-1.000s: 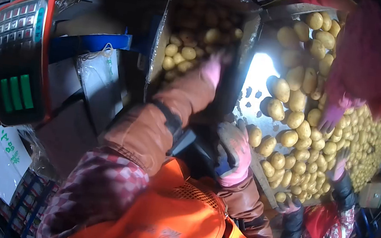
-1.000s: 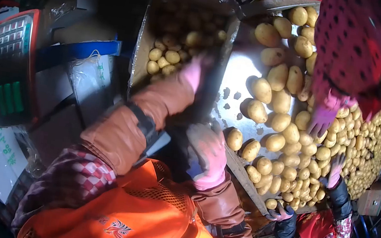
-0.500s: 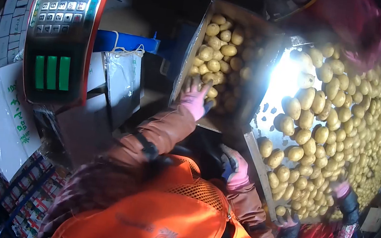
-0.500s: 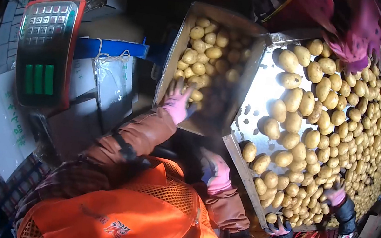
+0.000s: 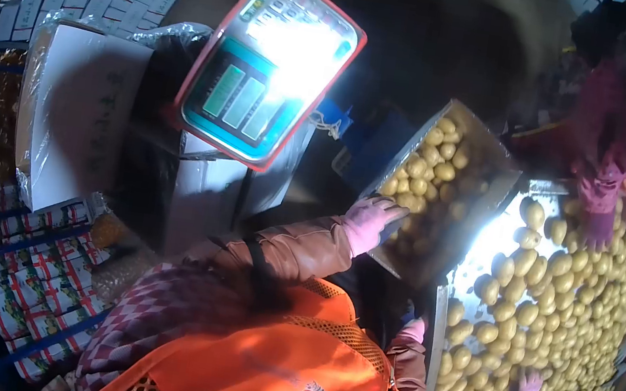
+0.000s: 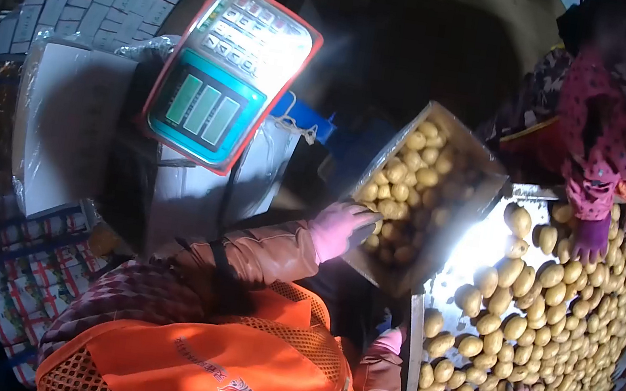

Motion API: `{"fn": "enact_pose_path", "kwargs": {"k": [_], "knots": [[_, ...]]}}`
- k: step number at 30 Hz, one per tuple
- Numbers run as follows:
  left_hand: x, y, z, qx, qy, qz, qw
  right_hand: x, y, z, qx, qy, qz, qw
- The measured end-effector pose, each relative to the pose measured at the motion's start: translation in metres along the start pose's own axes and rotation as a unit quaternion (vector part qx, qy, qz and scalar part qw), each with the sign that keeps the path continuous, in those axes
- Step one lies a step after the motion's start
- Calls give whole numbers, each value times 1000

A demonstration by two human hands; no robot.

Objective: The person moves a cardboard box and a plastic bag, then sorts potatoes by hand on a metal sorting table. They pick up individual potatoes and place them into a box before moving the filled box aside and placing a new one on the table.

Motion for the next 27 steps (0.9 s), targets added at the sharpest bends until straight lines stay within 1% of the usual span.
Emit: {"fn": "enact_pose_path", "kwargs": {"k": [1,3,5,6,7,9,11,13,14,15,17,18,21,24,25,27], "knots": [[6,1,3,-1,28,-5,1000,2,-7,-1,-2,-3,-5,1000],[8,0,6,-16,50,-3,999,8,-9,0,-9,-5,-13,1000],[10,-1,8,-15,102,54,993,6,-30,-5,-9,-8,-22,1000],[7,-6,10,29,89,46,995,10,-26,-3,-17,-6,-20,1000],[6,-10,13,24,90,46,995,6,-25,1,-19,-7,-19,1000],[8,-17,13,40,139,80,986,10,-19,3,-20,-8,-11,1000],[10,-18,15,51,141,83,985,-1,-25,7,-25,-14,-18,999],[14,-21,15,104,154,144,972,-8,-29,6,-26,-21,-16,999],[20,-19,18,56,206,151,965,-10,-30,5,-25,-23,-14,999],[22,-24,21,52,199,147,967,-12,-28,5,-28,-24,-10,999],[7,-27,26,14,46,38,998,-13,-28,-3,-32,-30,-3,999],[-7,-24,25,-2,18,17,1000,-11,-19,-6,-41,-33,4,999],[-49,-31,24,51,-113,9,992,-14,-8,-23,-78,-41,23,996],[-90,-23,45,70,-165,148,973,-22,1,-39,-102,-50,51,992],[-102,-21,61,99,-232,183,950,-24,1,-45,-109,-55,63,990],[-186,-93,79,181,-302,322,879,-26,-9,-61,-118,-66,114,984]]}}
Point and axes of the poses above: each hand's wrist, its own z-axis towards the middle knuckle, its own x-axis out of the back of the hand, y = z × x, the point moved 5 cm from there along z, towards the middle knuckle, and after that the axes turned 1 degree about -x, right-handed, at the moved point
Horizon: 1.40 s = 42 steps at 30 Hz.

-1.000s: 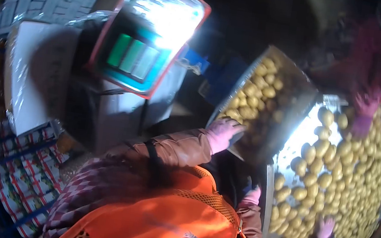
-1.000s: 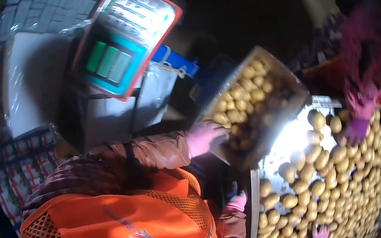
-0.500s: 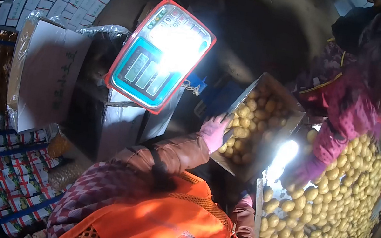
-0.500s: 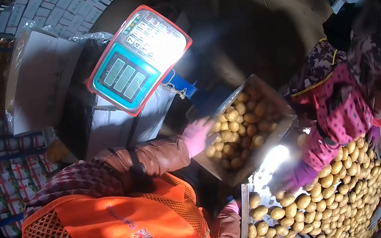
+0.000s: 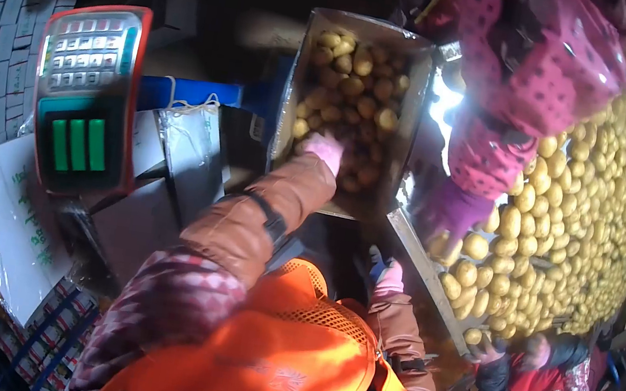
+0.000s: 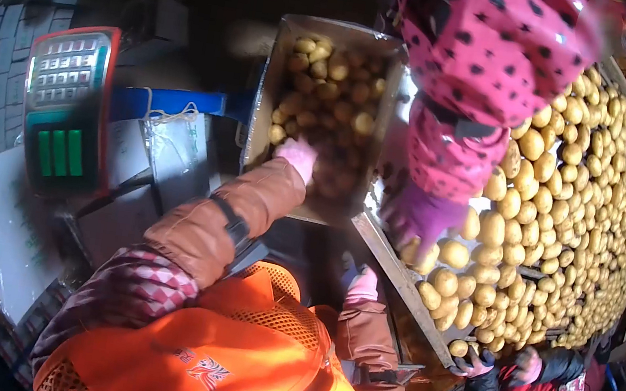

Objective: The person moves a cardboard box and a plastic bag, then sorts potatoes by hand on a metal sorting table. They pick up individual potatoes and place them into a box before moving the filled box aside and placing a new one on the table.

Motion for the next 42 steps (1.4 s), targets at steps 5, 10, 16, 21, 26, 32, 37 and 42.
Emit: {"fn": "enact_pose_path", "kwargs": {"k": [5,10,16,21,26,32,37,42], "knots": [[42,-19,-46,-71,119,-188,972,2,-42,-56,183,-162,294,924],[62,5,-155,-290,-66,-322,899,-5,-115,-105,3,-457,578,677],[117,60,-43,-230,160,-153,948,-17,-85,-57,81,-415,514,747],[87,121,24,-335,113,170,920,-3,-52,-55,1,-373,506,778],[85,54,-59,-133,136,-225,956,-8,-63,-64,-17,-425,512,747],[89,1,-166,-165,24,-382,909,-5,-144,-112,162,-476,481,718],[113,-2,-219,-271,-85,-312,907,-8,-157,-118,142,-519,457,709],[119,-83,-189,-133,262,-476,829,47,-176,-153,173,-517,443,712]]}}
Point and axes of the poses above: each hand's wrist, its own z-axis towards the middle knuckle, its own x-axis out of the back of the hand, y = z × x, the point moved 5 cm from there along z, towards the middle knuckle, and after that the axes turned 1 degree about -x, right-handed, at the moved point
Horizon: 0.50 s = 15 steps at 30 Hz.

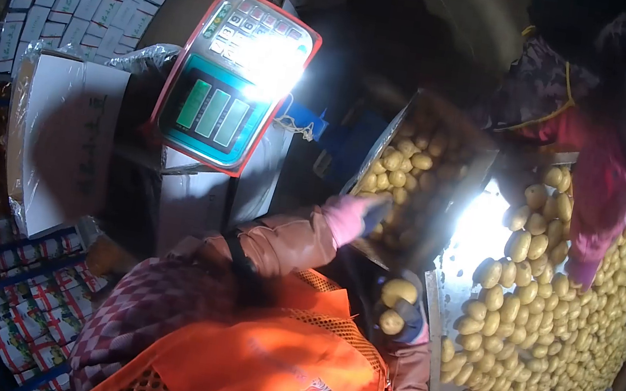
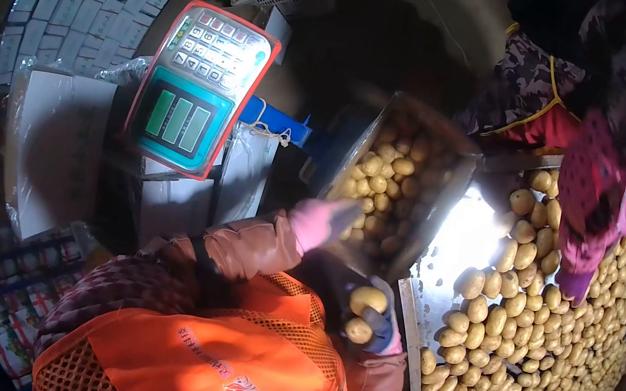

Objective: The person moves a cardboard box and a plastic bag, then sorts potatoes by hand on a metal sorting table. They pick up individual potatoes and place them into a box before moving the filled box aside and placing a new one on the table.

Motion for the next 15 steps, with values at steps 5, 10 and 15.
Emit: {"fn": "enact_pose_path", "kwargs": {"k": [5,10,15], "knots": [[39,-45,30,82,45,137,986,53,-88,-64,188,91,25,978],[40,-57,42,105,60,168,978,91,-158,-131,361,331,-323,810],[11,-75,65,102,74,160,979,13,-119,-70,240,306,-297,872]]}}
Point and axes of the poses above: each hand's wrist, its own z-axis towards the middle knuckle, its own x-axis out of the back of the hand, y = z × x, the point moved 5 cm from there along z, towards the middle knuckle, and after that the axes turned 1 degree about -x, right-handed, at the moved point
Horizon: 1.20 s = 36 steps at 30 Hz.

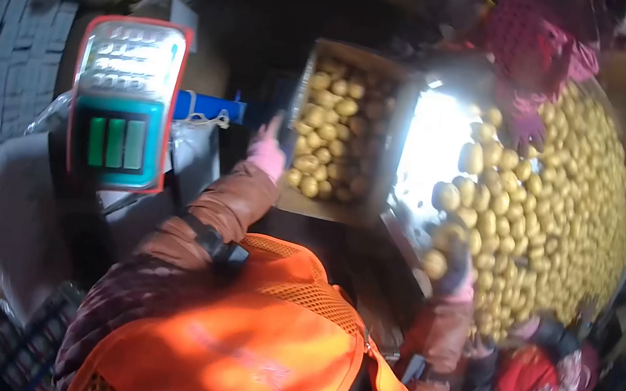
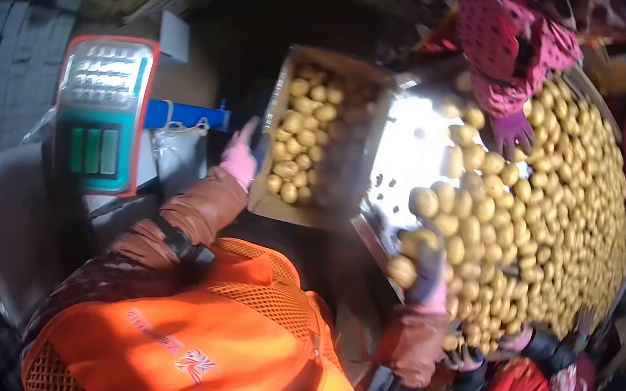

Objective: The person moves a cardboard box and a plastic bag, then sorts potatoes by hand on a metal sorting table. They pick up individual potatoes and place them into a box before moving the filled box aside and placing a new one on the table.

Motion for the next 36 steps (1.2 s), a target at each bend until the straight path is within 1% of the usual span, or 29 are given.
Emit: {"fn": "enact_pose_path", "kwargs": {"k": [1,3,4,5,6,7,8,9,10,11,12,13,15,16,17,18,19,21,22,23,24,25,26,27,29,30,31,32,36], "knots": [[7,7,2,29,-9,-6,1000,-32,-15,3,-17,-63,-14,998],[1,0,10,-2,19,0,1000,-61,-11,13,-61,-100,24,993],[3,-1,12,0,4,32,999,-62,-11,16,-42,-88,-21,995],[-28,-51,27,24,-31,-156,987,-62,-10,15,-21,-74,-64,995],[-58,-99,42,63,-52,-371,925,-66,-25,2,-105,-75,67,989],[-86,-145,55,110,-61,-532,837,-39,1,2,-4,-139,-98,985],[-51,-90,27,51,-42,-133,989,-28,3,-11,2,-91,-77,993],[-26,-51,14,184,-124,-153,963,-19,5,-28,8,-44,-58,997],[-36,-63,11,210,-156,-196,945,-8,-2,-49,-4,-6,-111,994],[-50,-83,7,224,-187,-259,921,51,59,-43,-98,59,256,960],[-59,-96,3,237,-212,-297,900,63,47,-43,-82,80,440,891],[-65,-105,-3,257,-239,-327,877,71,35,-45,-63,98,607,787],[-71,-122,-15,301,-286,-363,834,106,34,-56,9,9,752,659],[-74,-126,-17,313,-302,-373,819,107,43,-62,8,38,785,619],[-76,-130,-19,309,-303,-377,819,102,52,-68,11,35,786,617],[-93,-148,-4,183,-284,-359,870,75,56,-76,-8,-3,691,723],[-82,-127,-11,185,-284,-355,871,52,61,-86,-30,-39,580,813],[-33,-47,-20,260,-167,-247,918,15,135,-93,-226,-185,577,763],[-36,-36,-4,252,-246,-205,913,-10,137,-94,-279,-105,452,841],[-41,-20,-4,308,-193,-355,861,-28,134,-96,-324,-22,313,893],[-48,-10,-2,318,-140,-461,817,-26,168,-86,-325,-24,312,892],[-56,0,-2,319,-85,-561,759,-11,226,-62,-236,-40,55,969],[-45,34,-14,270,-100,-511,810,-5,253,-47,-128,-52,-205,969],[-35,67,-32,221,-114,-458,854,-7,254,-31,-141,-13,-356,924],[-76,66,-49,26,-157,-322,933,-17,261,2,-183,17,-442,878],[-85,70,-63,-128,-223,-191,947,-19,265,8,-193,30,-458,867],[-68,98,-76,-275,-281,-50,918,-25,263,13,-196,35,-466,862],[-47,124,-85,-330,-436,79,834,-29,265,19,-197,36,-468,861],[-44,58,-74,-248,-494,200,809,-57,262,29,-162,32,-435,885]]}}
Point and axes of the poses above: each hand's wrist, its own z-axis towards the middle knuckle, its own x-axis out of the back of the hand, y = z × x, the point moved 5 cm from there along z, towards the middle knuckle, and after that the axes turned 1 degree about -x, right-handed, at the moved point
